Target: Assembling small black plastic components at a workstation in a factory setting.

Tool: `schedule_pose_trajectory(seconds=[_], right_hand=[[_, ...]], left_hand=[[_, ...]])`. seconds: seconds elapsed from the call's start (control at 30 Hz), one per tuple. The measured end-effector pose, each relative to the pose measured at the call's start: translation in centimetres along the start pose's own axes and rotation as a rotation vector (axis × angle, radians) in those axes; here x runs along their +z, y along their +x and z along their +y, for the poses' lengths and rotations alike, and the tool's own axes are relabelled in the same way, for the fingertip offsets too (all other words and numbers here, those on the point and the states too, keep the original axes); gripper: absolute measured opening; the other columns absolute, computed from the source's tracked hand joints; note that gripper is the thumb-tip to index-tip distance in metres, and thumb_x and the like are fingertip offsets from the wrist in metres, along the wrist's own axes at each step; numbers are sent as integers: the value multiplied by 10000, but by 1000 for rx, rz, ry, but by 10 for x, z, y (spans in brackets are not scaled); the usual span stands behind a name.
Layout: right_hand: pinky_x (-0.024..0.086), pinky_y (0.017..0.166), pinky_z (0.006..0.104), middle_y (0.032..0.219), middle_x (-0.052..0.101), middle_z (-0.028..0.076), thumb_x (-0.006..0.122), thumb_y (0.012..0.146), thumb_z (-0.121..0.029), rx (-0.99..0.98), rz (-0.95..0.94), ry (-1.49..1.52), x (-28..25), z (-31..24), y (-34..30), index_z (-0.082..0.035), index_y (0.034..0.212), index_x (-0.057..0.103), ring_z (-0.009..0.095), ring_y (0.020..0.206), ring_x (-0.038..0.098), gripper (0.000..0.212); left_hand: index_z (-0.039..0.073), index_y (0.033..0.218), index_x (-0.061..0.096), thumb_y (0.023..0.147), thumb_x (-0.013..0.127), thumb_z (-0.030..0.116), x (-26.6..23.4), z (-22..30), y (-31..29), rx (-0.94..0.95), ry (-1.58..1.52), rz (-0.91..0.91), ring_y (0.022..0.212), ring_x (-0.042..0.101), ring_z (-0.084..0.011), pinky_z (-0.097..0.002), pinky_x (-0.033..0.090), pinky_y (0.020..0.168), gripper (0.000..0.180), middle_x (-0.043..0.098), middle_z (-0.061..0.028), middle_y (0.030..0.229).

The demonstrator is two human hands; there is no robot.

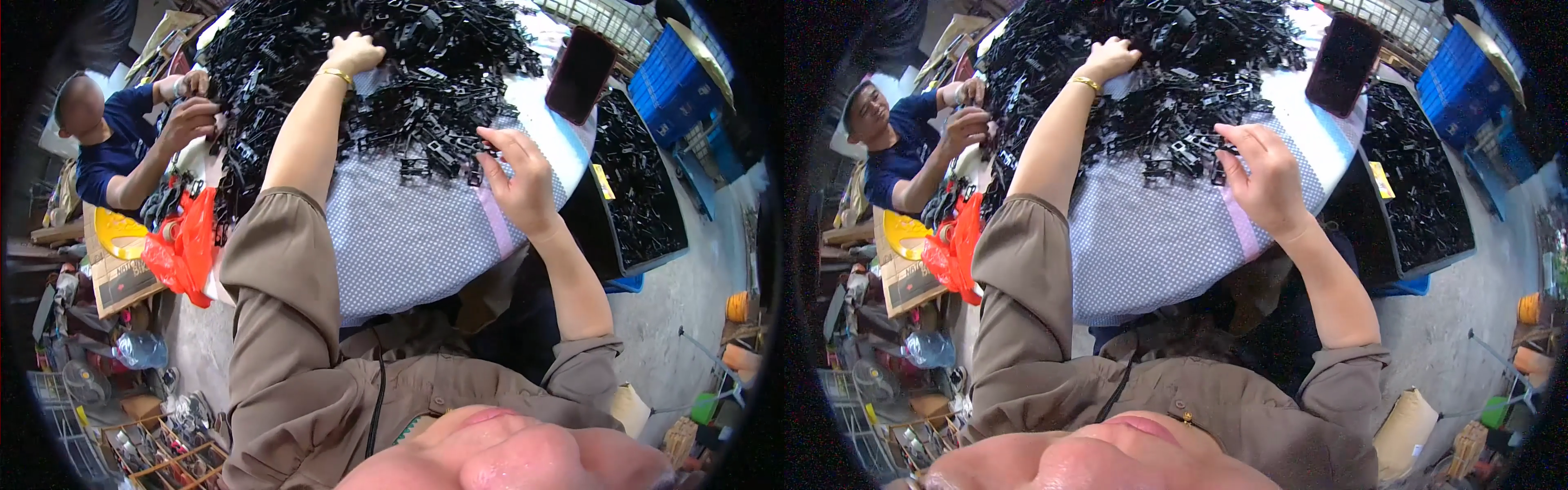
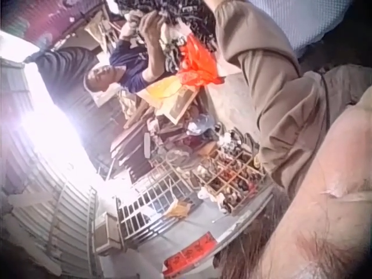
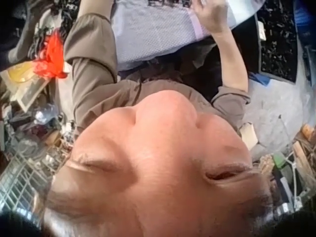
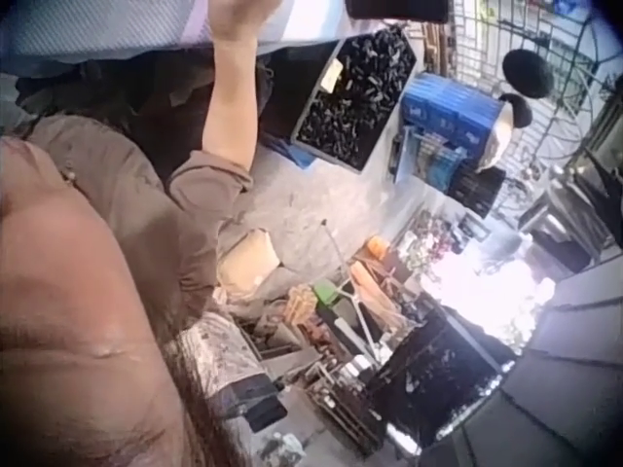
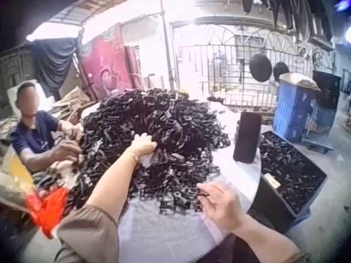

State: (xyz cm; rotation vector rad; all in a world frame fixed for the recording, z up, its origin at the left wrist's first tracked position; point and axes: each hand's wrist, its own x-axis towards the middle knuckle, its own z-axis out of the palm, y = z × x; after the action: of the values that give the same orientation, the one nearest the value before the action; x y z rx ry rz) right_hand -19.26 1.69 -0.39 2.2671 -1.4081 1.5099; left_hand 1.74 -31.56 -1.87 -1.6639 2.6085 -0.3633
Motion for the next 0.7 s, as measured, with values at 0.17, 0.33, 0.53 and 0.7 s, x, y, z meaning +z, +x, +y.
schedule_pose_trajectory(seconds=[0.17,0.33,0.53,0.7], right_hand=[[473,617,284,893,594,102,630,737,-8,11,-27,-6,-7,2,-5,-38,1012,597,229,771,580,279],[473,620,283,896,596,97,629,737,-6,-6,-41,-30,-6,0,-5,-42,1012,600,228,785,578,280],[464,603,258,897,601,97,638,733,0,-24,71,-42,-5,1,-4,-32,1004,605,201,738,556,275],[481,700,218,888,572,67,576,783,42,170,103,313,-7,2,-10,7,1021,568,109,792,568,241]], left_hand=[[39,1115,547,804,439,343,-50,55,-63,28,-162,84,1120,449,-297,-463,308,934,448,518,-164,1169],[-18,939,610,745,480,144,-58,70,-107,146,-208,118,930,579,-343,-399,444,817,284,592,-222,994],[58,917,644,680,592,104,-67,64,-126,187,-256,54,848,598,-305,-380,477,765,248,627,-164,859],[14,820,645,685,557,79,-62,68,-131,92,-224,322,788,603,-328,-369,498,740,174,616,-199,782]])
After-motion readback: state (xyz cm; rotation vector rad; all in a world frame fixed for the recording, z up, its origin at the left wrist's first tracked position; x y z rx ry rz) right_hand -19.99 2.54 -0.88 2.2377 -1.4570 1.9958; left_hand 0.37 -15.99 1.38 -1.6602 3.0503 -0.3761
